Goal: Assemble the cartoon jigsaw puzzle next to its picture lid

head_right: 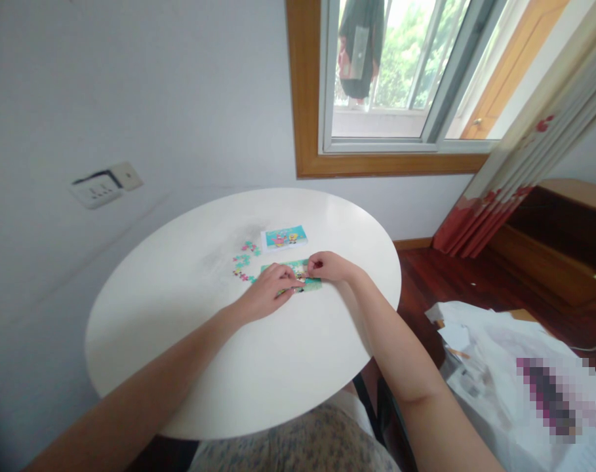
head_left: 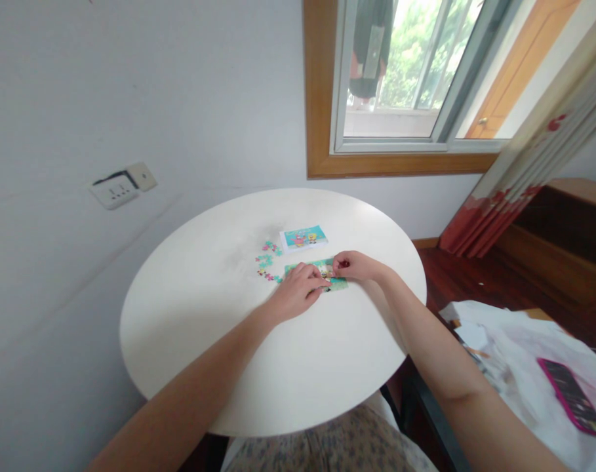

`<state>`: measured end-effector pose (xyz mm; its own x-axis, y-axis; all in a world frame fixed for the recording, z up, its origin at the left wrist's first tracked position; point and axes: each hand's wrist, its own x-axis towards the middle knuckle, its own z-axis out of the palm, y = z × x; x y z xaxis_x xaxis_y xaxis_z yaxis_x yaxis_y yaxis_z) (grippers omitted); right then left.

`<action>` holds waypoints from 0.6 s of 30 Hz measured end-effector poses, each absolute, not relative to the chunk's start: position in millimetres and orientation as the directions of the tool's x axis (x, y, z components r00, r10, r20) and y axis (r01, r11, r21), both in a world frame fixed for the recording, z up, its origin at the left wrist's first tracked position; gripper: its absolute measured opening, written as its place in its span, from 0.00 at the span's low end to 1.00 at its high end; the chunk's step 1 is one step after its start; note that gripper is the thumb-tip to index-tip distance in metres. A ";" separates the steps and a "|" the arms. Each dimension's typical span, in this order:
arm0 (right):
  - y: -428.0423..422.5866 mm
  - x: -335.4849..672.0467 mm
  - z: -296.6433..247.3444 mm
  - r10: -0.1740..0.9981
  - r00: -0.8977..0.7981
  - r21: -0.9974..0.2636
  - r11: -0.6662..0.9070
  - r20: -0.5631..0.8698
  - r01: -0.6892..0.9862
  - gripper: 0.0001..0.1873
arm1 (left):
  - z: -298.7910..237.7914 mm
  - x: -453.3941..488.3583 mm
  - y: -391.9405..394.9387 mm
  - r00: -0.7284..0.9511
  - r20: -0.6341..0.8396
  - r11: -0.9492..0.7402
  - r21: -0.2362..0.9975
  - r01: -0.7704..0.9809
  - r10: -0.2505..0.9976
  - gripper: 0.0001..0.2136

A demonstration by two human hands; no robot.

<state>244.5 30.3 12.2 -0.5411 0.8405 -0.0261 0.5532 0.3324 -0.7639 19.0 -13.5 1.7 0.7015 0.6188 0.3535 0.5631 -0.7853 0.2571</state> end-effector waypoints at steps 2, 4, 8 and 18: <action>28.8 244.2 14.3 0.844 -0.537 -0.776 0.330 -0.013 0.537 0.09 | 1.6 19.0 -13.3 0.706 0.355 -0.790 0.252 0.560 0.613 0.13; 27.9 243.9 15.8 0.852 -0.523 -0.783 0.326 0.001 0.529 0.08 | 1.5 18.7 -13.2 0.707 0.355 -0.790 0.242 0.563 0.612 0.12; 30.9 244.8 13.9 0.898 -0.433 -0.783 0.327 0.083 0.529 0.12 | 2.0 17.7 -13.8 0.702 0.351 -0.782 0.192 0.593 0.619 0.13; 44.0 247.3 -0.1 0.914 -0.353 -0.766 0.370 0.199 0.525 0.13 | 9.9 23.4 -19.4 0.724 0.344 -0.773 0.013 0.634 0.599 0.12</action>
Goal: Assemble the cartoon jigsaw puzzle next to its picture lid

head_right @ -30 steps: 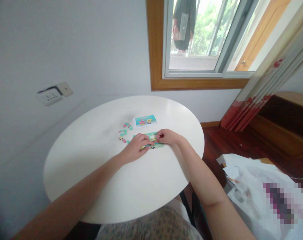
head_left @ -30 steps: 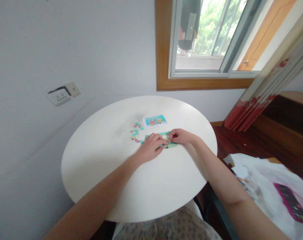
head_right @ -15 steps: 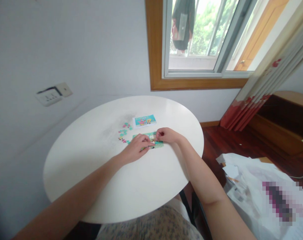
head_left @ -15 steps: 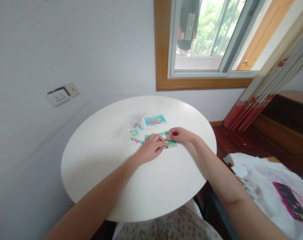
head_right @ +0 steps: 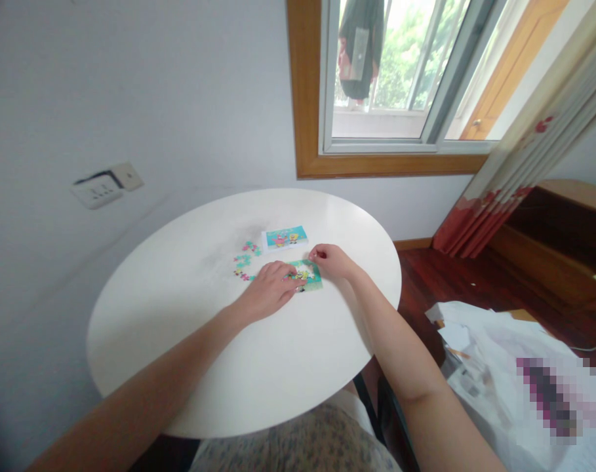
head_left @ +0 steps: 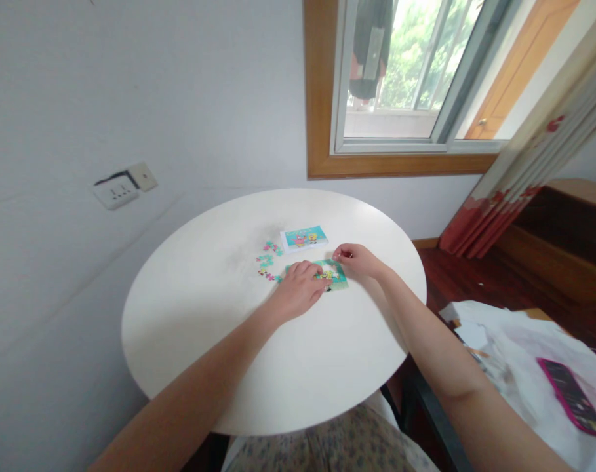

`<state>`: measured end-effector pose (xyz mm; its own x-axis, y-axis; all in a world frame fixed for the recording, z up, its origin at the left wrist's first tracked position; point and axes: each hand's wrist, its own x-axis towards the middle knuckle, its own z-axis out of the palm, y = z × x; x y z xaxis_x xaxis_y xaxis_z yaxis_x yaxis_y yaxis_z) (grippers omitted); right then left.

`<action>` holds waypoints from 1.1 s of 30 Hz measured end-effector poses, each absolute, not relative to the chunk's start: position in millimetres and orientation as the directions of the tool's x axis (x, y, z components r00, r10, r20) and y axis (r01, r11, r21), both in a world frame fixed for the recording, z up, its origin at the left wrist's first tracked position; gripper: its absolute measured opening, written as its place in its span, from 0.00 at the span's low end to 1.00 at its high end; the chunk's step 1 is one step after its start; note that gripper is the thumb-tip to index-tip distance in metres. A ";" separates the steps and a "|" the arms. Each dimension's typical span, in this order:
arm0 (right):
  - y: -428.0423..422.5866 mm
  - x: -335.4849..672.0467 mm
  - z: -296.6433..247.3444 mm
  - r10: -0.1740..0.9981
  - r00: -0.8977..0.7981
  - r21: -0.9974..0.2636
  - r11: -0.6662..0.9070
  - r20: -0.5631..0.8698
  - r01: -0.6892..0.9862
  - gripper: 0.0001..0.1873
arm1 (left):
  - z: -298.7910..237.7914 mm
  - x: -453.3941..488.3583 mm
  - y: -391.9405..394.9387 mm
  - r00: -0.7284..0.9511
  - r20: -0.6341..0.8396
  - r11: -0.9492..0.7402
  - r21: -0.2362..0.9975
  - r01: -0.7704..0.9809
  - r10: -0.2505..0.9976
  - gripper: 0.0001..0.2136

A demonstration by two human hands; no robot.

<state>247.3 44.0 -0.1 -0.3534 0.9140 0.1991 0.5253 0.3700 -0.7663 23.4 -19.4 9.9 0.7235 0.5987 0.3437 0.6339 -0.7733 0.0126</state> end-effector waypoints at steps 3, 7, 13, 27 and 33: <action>40.3 245.4 4.4 0.911 -0.372 -0.774 0.363 0.178 0.519 0.13 | 11.2 26.3 -21.0 0.712 0.347 -0.763 0.013 0.647 0.610 0.12; 36.3 244.2 8.6 0.895 -0.428 -0.756 0.363 0.121 0.545 0.11 | 10.5 28.3 -22.0 0.698 0.360 -0.757 0.035 0.653 0.619 0.11; 38.9 243.0 1.0 0.869 -0.483 -0.693 0.415 0.109 0.590 0.09 | 10.1 28.0 -22.4 0.698 0.366 -0.763 0.054 0.645 0.616 0.12; 41.9 251.0 4.4 0.915 -0.365 -0.750 0.362 0.172 0.553 0.13 | 3.8 24.3 -17.2 0.669 0.377 -0.755 0.152 0.637 0.640 0.13; 43.6 253.1 4.1 0.919 -0.322 -0.726 0.381 0.228 0.572 0.14 | 9.8 3.6 1.2 0.444 0.522 -0.645 0.303 0.701 0.728 0.14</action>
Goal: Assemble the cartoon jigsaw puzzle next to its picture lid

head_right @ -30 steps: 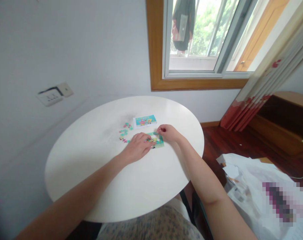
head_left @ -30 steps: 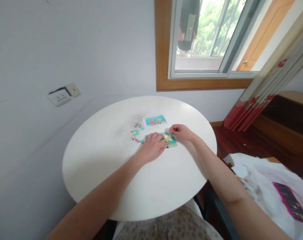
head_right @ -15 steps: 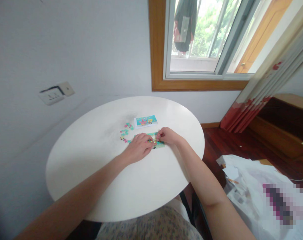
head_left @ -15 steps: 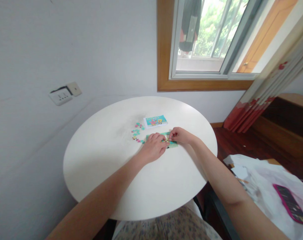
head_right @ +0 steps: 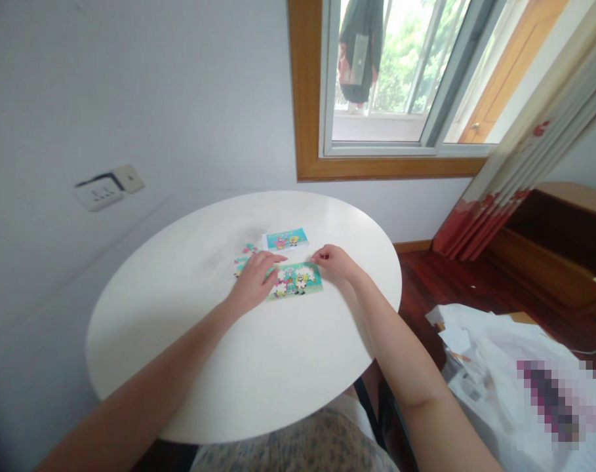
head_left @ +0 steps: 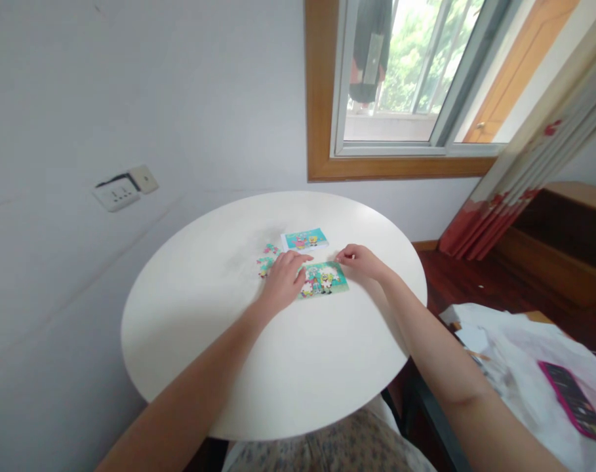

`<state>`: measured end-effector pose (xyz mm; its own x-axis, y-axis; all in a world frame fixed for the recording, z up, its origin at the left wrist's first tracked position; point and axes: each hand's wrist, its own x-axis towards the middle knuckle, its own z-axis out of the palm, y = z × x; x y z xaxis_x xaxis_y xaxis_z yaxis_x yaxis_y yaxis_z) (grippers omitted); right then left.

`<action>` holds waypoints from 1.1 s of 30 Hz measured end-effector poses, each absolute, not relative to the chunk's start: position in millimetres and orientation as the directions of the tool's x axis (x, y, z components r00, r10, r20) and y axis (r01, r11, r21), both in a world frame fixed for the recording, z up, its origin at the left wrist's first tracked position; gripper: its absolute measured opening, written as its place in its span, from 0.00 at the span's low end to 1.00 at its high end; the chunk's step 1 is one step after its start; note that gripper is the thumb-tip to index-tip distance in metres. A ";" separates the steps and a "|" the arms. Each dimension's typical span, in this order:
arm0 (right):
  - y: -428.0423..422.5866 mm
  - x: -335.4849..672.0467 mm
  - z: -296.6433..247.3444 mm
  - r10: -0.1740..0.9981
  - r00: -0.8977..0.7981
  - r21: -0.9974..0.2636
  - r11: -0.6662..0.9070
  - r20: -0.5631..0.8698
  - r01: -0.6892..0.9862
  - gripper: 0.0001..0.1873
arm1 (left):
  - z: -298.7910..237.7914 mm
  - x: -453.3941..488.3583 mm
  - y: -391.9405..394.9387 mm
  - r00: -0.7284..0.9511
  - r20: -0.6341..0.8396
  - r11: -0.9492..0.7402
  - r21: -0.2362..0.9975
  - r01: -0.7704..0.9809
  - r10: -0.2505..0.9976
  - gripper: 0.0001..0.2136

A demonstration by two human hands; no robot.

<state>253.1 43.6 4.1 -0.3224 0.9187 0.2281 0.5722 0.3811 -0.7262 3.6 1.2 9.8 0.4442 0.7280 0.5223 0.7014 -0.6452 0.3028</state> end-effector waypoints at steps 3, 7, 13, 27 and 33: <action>40.7 251.3 5.8 0.899 -0.378 -0.694 0.419 0.223 0.586 0.18 | 12.6 -14.8 14.6 0.360 0.550 -0.593 0.334 0.732 0.754 0.15; 35.7 248.2 11.0 0.845 -0.487 -0.646 0.500 0.219 0.577 0.24 | 14.6 -36.7 28.3 0.258 0.567 -0.513 0.353 0.782 0.783 0.13; 33.7 242.0 10.8 0.766 -0.560 -0.607 0.617 0.316 0.501 0.22 | 16.4 -56.7 37.0 0.163 0.602 -0.440 0.347 0.828 0.781 0.12; 33.3 237.5 9.3 0.820 -0.471 -0.585 0.565 0.325 0.581 0.23 | 12.5 -77.3 45.8 0.327 0.447 -0.487 0.310 0.816 0.832 0.12; 34.8 242.5 8.5 0.869 -0.398 -0.571 0.493 0.293 0.656 0.26 | 21.5 -86.4 40.8 0.424 0.331 -0.516 0.275 0.811 0.843 0.10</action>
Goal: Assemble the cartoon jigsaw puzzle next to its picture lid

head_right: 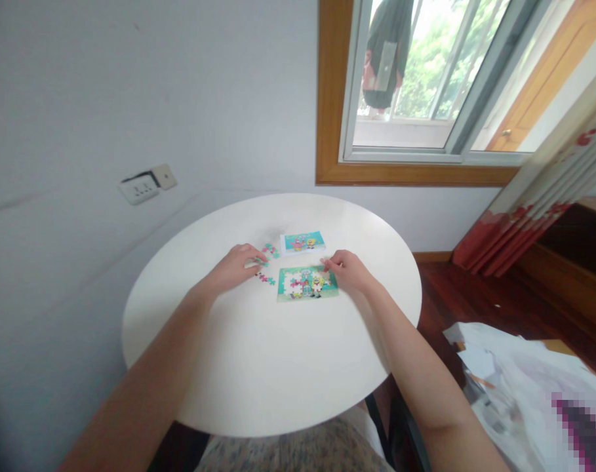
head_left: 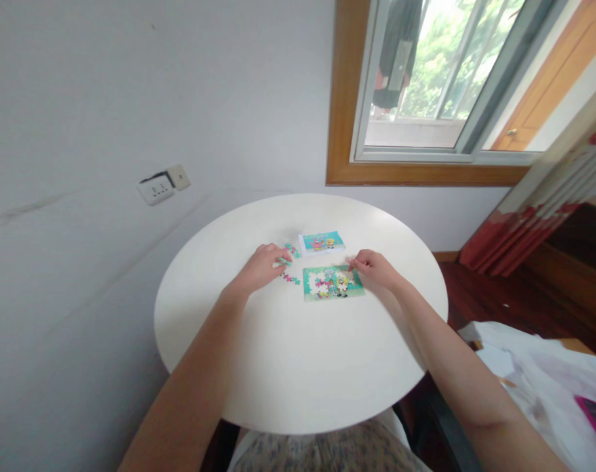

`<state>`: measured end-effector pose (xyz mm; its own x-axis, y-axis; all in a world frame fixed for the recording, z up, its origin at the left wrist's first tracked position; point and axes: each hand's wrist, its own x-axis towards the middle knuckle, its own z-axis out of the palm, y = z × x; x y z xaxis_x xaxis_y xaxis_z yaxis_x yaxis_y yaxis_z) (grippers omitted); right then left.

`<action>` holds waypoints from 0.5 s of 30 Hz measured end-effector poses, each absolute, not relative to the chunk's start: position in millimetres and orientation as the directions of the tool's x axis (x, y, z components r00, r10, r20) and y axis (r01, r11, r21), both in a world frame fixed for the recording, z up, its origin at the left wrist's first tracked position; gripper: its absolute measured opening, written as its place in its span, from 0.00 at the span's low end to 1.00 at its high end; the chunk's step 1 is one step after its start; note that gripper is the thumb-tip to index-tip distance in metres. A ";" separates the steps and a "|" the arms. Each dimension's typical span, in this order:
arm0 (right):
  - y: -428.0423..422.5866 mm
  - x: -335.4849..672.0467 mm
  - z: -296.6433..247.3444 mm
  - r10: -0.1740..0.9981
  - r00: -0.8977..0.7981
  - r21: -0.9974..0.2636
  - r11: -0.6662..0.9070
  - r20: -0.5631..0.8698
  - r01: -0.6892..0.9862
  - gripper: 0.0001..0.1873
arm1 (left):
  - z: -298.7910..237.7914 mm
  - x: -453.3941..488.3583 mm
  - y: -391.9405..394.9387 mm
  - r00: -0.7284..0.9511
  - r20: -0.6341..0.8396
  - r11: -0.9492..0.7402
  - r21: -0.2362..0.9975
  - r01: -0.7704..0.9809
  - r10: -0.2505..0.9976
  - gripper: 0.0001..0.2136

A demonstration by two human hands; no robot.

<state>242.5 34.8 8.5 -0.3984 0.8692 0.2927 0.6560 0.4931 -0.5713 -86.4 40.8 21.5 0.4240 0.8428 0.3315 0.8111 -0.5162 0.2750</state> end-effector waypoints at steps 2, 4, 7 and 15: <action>35.2 242.9 7.8 0.873 -0.393 -0.567 0.488 0.290 0.664 0.26 | 22.7 -90.2 39.6 0.470 0.288 -0.543 0.279 0.792 0.834 0.11; 35.7 243.0 7.0 0.878 -0.382 -0.568 0.477 0.287 0.671 0.25 | 24.0 -92.1 38.0 0.497 0.266 -0.560 0.297 0.773 0.826 0.11; 36.3 243.0 6.0 0.885 -0.369 -0.567 0.464 0.282 0.681 0.25 | 26.8 -89.5 34.2 0.528 0.228 -0.575 0.311 0.757 0.818 0.12; 37.1 244.2 4.3 0.898 -0.344 -0.578 0.441 0.275 0.687 0.24 | 25.0 -75.0 28.4 0.565 0.145 -0.583 0.223 0.781 0.812 0.10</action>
